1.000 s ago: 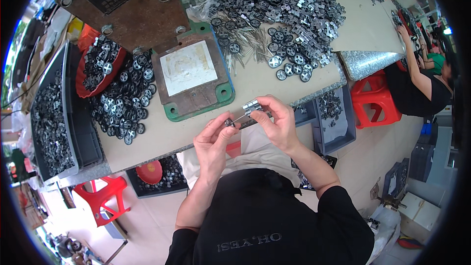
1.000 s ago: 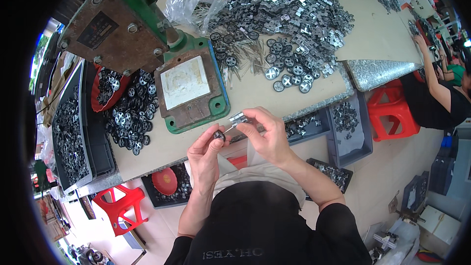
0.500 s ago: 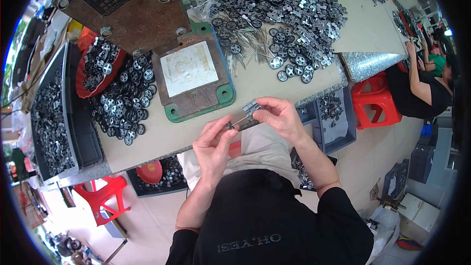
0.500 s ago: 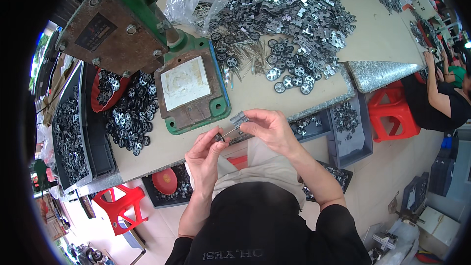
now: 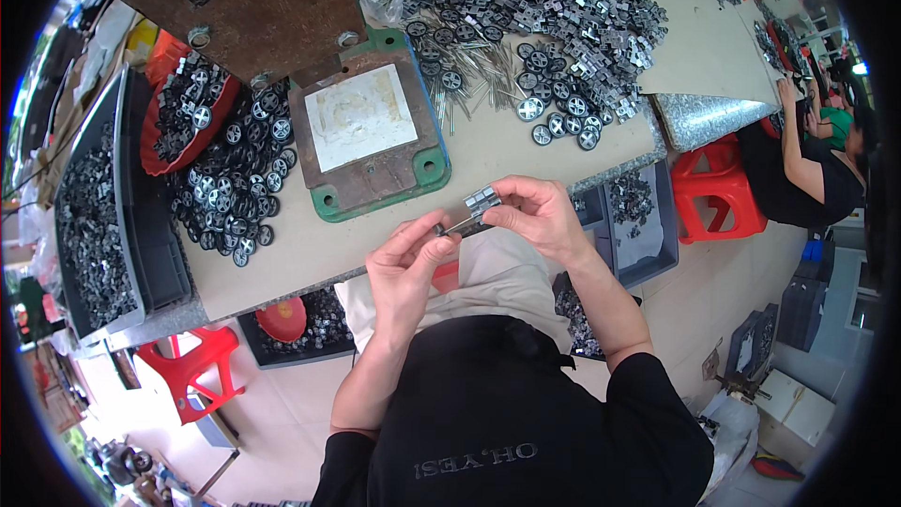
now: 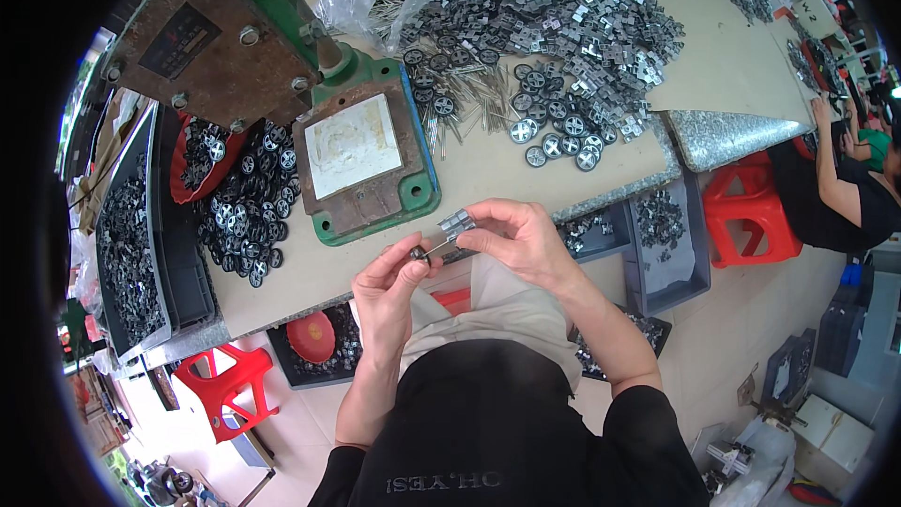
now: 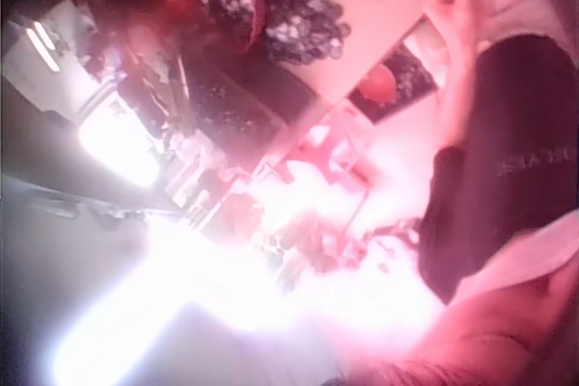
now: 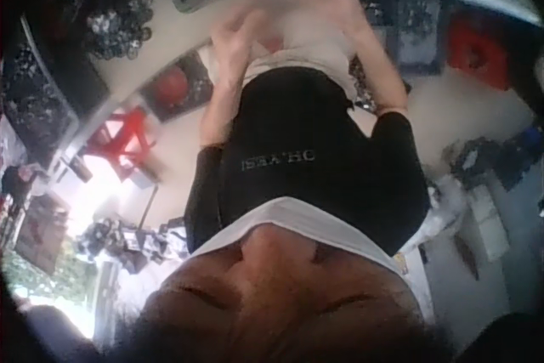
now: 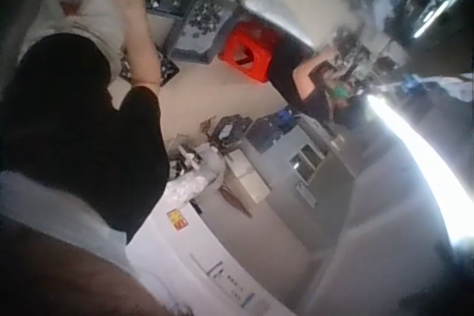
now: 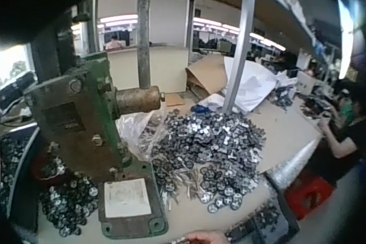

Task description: The person assembles small metal components and plastic parts using a manual press.

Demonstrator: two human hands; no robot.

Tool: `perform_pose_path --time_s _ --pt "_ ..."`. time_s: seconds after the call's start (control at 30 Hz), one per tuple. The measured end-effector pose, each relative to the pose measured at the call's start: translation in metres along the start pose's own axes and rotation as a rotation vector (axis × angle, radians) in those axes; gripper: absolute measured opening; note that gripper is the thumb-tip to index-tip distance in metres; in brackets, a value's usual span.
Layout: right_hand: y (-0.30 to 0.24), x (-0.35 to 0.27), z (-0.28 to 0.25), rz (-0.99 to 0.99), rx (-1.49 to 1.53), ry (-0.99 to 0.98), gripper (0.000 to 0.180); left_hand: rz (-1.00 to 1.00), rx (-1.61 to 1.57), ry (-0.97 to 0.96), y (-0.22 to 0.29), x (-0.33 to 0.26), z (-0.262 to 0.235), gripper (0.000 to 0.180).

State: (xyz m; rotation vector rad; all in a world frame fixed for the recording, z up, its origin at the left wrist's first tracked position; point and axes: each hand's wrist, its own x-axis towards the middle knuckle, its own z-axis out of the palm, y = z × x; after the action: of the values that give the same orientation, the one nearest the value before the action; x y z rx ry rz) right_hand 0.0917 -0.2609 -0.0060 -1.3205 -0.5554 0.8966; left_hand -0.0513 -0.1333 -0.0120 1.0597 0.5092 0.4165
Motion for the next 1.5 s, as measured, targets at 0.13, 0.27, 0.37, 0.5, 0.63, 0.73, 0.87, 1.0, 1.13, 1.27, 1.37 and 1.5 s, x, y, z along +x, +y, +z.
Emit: perform_pose_path --time_s 0.13,0.27,0.37,0.5,0.63,0.73,0.87,1.0,1.13,1.27,1.37,1.5 --pt "0.002 -0.003 0.01 -0.053 -0.07 0.03 0.02 0.066 0.079 0.019 -0.002 -0.001 0.003 0.029" --pt "0.009 -0.002 0.013 -0.221 -0.278 0.013 0.019 -0.057 -0.015 -0.013 -0.006 0.0 -0.002 0.031" --pt "0.013 -0.002 0.017 -0.248 -0.276 -0.018 0.019 -0.089 -0.03 -0.039 -0.009 -0.002 -0.003 0.031" --pt "0.008 -0.003 0.024 -0.23 -0.266 0.031 0.022 -0.057 -0.1 0.016 -0.01 0.0 0.001 0.034" --pt "-0.002 -0.003 0.022 -0.247 -0.461 0.023 0.024 -0.072 -0.18 -0.048 -0.01 0.0 0.002 0.035" --pt "-0.019 0.006 -0.007 0.126 -0.192 -0.062 0.029 -0.193 -0.343 -0.035 -0.011 0.004 -0.004 0.03" --pt "-0.032 0.043 -0.049 -0.461 -1.231 0.378 0.032 -0.2 -0.34 -0.028 -0.01 0.004 0.0 0.026" --pt "-0.022 0.06 -0.07 -0.395 -1.374 0.244 0.029 -0.239 -0.397 -0.041 -0.011 0.006 0.001 0.023" --pt "-0.029 0.068 -0.076 -0.517 -1.527 0.081 0.026 -0.223 -0.371 -0.034 -0.01 0.007 0.0 0.024" --pt "-0.039 0.056 -0.052 -0.527 -1.261 0.12 0.029 -0.205 -0.307 0.016 -0.007 0.006 -0.002 0.024" --pt "-0.04 0.024 -0.016 -0.251 -0.675 -0.061 0.03 -0.12 -0.249 0.068 -0.003 0.005 0.002 0.025" --pt "-0.004 0.001 0.007 -0.148 -0.125 -0.133 0.032 -0.113 -0.125 0.094 0.001 0.003 0.006 0.025"
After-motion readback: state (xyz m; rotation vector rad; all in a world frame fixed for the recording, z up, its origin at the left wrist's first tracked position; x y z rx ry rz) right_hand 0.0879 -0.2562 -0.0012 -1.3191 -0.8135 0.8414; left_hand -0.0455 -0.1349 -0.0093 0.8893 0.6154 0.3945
